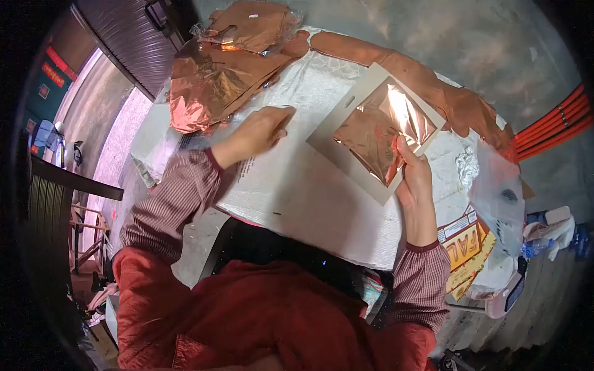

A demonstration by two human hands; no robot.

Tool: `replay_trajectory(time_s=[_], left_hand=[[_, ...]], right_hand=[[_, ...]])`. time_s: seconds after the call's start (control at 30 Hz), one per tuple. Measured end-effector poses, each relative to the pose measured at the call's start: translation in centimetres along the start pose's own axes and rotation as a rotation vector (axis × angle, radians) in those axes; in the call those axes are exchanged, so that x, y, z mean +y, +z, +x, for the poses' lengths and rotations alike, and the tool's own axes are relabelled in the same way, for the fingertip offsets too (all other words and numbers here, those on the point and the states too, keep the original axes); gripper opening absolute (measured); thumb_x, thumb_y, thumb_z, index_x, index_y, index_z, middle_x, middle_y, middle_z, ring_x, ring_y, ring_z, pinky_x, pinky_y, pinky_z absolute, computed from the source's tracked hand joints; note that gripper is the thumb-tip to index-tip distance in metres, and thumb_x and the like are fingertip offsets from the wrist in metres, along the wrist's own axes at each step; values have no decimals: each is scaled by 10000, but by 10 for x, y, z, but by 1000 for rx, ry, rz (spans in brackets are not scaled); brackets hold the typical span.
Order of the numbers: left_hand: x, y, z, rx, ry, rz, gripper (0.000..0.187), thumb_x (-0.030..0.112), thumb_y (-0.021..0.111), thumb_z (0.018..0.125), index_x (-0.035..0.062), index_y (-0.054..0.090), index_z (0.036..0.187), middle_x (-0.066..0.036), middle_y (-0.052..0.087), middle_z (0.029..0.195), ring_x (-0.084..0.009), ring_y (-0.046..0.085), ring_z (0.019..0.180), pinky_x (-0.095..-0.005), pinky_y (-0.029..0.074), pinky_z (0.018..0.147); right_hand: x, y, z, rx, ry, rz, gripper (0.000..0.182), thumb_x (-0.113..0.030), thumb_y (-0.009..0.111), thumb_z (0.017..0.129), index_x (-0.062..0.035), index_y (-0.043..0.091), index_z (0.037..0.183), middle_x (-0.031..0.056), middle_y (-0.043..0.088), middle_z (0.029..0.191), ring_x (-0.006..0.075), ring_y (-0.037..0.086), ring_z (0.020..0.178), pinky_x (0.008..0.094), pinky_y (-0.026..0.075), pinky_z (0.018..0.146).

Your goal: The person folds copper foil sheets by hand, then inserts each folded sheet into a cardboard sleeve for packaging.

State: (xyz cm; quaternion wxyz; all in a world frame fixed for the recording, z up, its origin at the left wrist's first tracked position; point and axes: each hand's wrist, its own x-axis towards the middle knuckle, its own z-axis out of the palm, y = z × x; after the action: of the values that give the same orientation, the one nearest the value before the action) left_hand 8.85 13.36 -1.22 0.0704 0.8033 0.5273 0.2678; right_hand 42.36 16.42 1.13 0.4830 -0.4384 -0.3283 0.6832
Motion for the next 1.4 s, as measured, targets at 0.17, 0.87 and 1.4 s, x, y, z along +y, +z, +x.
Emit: replay_trajectory(time_s=[0.17, 0.87, 1.4], left_hand=[[-3, -20, 38, -487, -291, -78, 279, 59, 688, 757, 5, 577, 1007, -165, 644, 936, -312, 612, 895, -388, 475, 770], [-3, -15, 30, -514, -322, -899, 59, -8, 653, 846, -8, 604, 880, -24, 634, 836, -102, 614, 809, -248, 517, 762], [23, -27, 48, -469, -418, -865, 190, 13, 699, 812, -38, 656, 990, -54, 674, 822, -101, 616, 748, -239, 499, 725]], right_hand=[[8, 7, -7, 58, -32, 41, 205, -191, 645, 895, -3, 639, 976, 43, 642, 881, 128, 588, 696, 273, 486, 634], [10, 3, -13, -8, -166, -149, 174, -224, 627, 912, -53, 663, 906, -32, 607, 728, 35, 505, 560, 177, 395, 493], [14, 13, -18, -58, -334, -175, 207, -164, 618, 920, -1, 628, 1047, 9, 628, 918, 65, 548, 793, 211, 433, 705]])
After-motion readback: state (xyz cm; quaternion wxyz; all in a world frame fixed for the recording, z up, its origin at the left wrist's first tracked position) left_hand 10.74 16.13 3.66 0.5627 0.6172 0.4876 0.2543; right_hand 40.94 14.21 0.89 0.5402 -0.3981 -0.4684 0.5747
